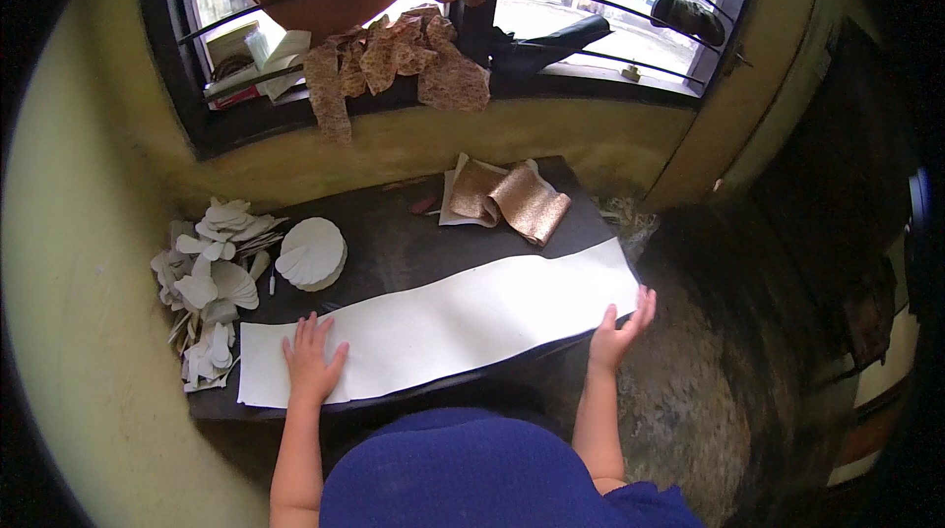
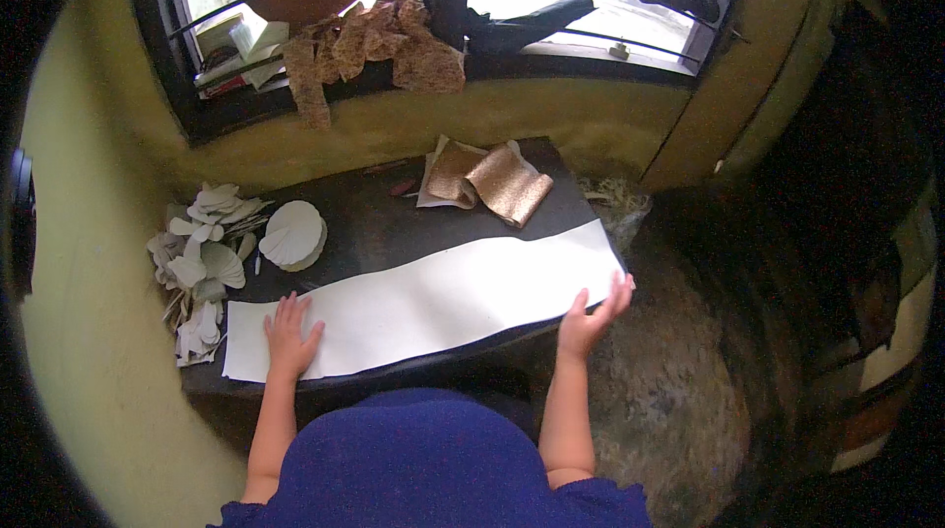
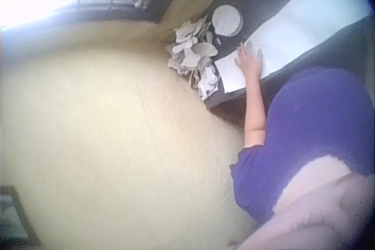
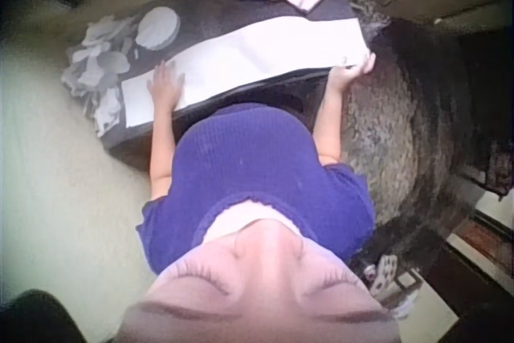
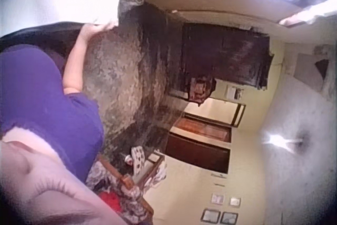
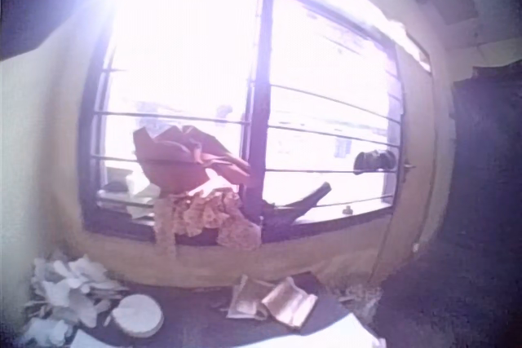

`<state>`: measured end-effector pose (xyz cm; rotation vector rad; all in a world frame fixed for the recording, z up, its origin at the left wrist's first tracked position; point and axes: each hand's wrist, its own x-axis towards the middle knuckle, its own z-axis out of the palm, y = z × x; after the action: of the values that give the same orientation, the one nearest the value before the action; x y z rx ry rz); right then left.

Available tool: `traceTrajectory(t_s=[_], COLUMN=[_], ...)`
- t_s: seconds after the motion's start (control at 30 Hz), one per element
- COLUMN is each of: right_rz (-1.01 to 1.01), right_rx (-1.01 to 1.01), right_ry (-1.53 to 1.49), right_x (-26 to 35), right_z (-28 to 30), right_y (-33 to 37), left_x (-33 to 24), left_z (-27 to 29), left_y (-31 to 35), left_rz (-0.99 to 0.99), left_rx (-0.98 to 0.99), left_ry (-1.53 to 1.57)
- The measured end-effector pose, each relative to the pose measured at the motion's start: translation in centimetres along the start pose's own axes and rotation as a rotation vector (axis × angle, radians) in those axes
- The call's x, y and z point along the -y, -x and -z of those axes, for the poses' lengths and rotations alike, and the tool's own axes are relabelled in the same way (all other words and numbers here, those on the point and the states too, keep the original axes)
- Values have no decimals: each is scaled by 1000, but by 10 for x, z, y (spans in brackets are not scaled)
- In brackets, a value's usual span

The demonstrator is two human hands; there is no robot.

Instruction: The person cuts a white paper petal shape using red scissors, then folds a stack of white paper petals into a fan shape. They gather and crumple paper scraps, then use a purple template and a pen to trace petal outlines onto a large sheet of white paper.

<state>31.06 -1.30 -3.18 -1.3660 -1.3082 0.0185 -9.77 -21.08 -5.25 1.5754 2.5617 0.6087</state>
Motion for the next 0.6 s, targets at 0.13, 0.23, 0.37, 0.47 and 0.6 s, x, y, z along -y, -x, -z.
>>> traceTrajectory(t_s=[0.13, 0.23, 0.37, 0.47, 0.6], right_rz=[145, 287, 373, 374, 327], right_rx=[516, 811, 1083, 1178, 1212], right_ry=[-18, 36, 291, 396, 382], right_x=[64, 110, 91, 93, 99], right_z=[-27, -57, -90, -95, -97], right_y=[19, 38, 58, 62, 60], left_x=[-1, 1, -5, 0, 4], left_z=[1, -1, 0, -1, -5], left_y=[0, -1, -5, -2, -1], left_rz=[8, 18, 5, 20, 39], left_rx=[6, 23, 27, 18, -16], left_ry=[-4, -15, -1, -2, 1])
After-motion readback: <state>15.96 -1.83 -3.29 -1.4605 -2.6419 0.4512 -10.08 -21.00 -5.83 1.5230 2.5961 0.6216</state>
